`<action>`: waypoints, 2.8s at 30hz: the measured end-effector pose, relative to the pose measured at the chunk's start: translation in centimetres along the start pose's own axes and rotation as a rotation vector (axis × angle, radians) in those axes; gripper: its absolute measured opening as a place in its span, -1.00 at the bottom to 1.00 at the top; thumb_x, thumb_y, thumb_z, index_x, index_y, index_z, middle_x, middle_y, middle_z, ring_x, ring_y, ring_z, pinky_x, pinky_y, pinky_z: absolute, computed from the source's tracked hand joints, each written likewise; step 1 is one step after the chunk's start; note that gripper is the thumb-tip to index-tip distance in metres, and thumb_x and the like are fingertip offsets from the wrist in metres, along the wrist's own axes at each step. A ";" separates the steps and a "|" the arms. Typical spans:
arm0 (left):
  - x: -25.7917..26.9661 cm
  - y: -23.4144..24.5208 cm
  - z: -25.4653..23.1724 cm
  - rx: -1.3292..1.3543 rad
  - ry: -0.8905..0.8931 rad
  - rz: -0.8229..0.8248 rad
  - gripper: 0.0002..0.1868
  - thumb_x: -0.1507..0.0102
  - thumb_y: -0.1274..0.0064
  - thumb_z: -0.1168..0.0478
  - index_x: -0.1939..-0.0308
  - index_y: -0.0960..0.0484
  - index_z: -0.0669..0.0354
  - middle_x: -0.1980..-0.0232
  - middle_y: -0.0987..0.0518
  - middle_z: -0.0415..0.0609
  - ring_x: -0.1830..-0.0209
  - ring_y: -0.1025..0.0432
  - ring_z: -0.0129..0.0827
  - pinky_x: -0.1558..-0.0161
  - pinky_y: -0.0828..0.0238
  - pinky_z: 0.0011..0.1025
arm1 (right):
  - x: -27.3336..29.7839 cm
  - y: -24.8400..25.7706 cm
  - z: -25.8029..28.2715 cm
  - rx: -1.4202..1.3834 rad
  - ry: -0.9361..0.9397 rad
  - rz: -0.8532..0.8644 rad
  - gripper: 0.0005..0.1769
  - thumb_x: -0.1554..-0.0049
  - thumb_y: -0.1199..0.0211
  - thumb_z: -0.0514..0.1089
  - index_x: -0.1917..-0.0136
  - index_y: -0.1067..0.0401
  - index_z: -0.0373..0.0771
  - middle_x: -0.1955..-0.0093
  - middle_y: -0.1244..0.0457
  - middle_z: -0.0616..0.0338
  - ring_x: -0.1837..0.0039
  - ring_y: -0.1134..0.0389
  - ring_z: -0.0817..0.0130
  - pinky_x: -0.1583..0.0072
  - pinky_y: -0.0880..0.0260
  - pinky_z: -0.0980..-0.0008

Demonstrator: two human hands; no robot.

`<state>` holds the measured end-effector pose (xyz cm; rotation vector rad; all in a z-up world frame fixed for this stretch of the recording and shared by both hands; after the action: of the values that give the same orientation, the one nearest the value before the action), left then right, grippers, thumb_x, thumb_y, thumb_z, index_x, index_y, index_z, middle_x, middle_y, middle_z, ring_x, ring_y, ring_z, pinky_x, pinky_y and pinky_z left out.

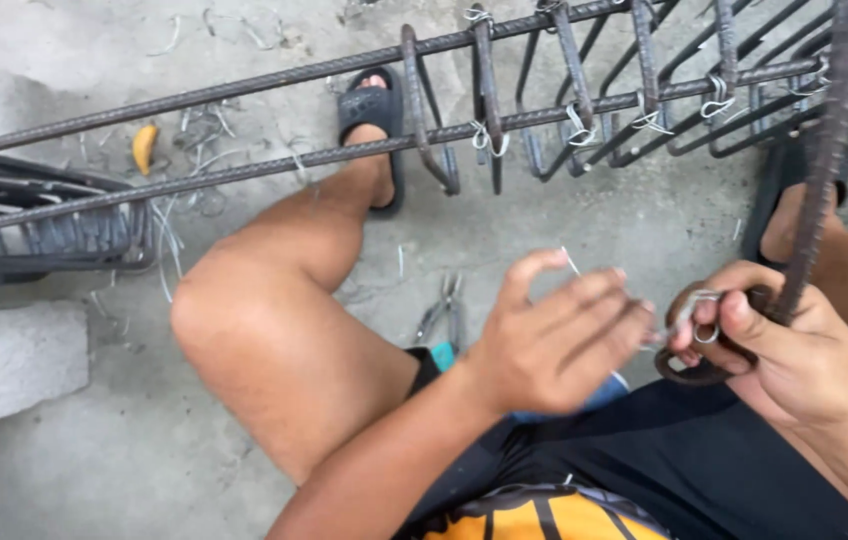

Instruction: Tying metal stirrups to longitudinal rebar using wire and a twisting hook tool

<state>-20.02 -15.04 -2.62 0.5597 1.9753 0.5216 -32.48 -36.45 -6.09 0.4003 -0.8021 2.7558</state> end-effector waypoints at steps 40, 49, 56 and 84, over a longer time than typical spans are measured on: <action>5.8 -0.3 1.5 0.159 -0.038 0.451 -0.83 -0.33 -0.18 0.20 0.29 -0.51 0.10 0.31 -0.47 -0.12 0.27 -0.34 -0.30 -0.15 -0.24 -0.25 | 0.3 3.8 -2.9 0.669 -0.474 0.210 -0.67 -0.15 -0.28 -0.14 0.32 -0.66 -0.39 0.42 -0.55 -0.03 0.45 -0.26 0.38 0.39 -0.24 0.44; 5.3 0.4 2.8 0.302 0.167 0.443 -0.84 -0.17 -0.10 0.43 0.37 -0.51 0.06 0.39 -0.55 -0.22 0.41 -0.30 -0.34 -0.07 -0.05 -0.24 | 2.2 3.9 -5.0 0.319 -0.355 0.187 -0.81 -0.16 -0.32 -0.28 0.24 -0.56 -0.47 0.39 -0.32 0.04 0.38 -0.21 0.43 0.34 -0.24 0.50; 7.9 -1.2 4.1 0.207 0.143 0.498 -0.88 -0.17 -0.16 0.33 0.33 -0.67 -0.06 0.42 -0.54 -0.22 0.42 -0.34 -0.31 -0.07 -0.07 -0.22 | 1.1 0.0 -1.8 0.969 -0.163 0.349 -0.74 -0.12 -0.31 -0.11 0.34 -0.55 -0.28 0.60 -0.23 0.28 0.55 -0.08 0.44 0.44 -0.12 0.36; 21.1 -19.5 17.4 -0.011 1.258 0.964 -0.73 -0.40 0.11 0.10 -0.04 -0.69 -0.05 0.04 -0.70 0.14 -0.16 -0.56 0.09 -0.13 -0.53 0.00 | -10.3 7.5 -22.3 1.310 -0.318 -0.204 -0.24 -0.17 -0.24 -0.01 -0.57 -0.11 -0.15 -0.03 -0.35 -0.35 -0.14 -0.42 -0.36 -0.20 -0.46 -0.27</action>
<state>-16.38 -16.14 -35.98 1.4198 2.7171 1.8090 -29.42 -31.86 -31.15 1.0438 1.0698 2.6264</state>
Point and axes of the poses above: each hand's wrist, its own x-axis away from the middle knuckle, its own y-axis out of the back of the hand, z = x × y, the point moved 1 cm from there along -x, towards the middle knuckle
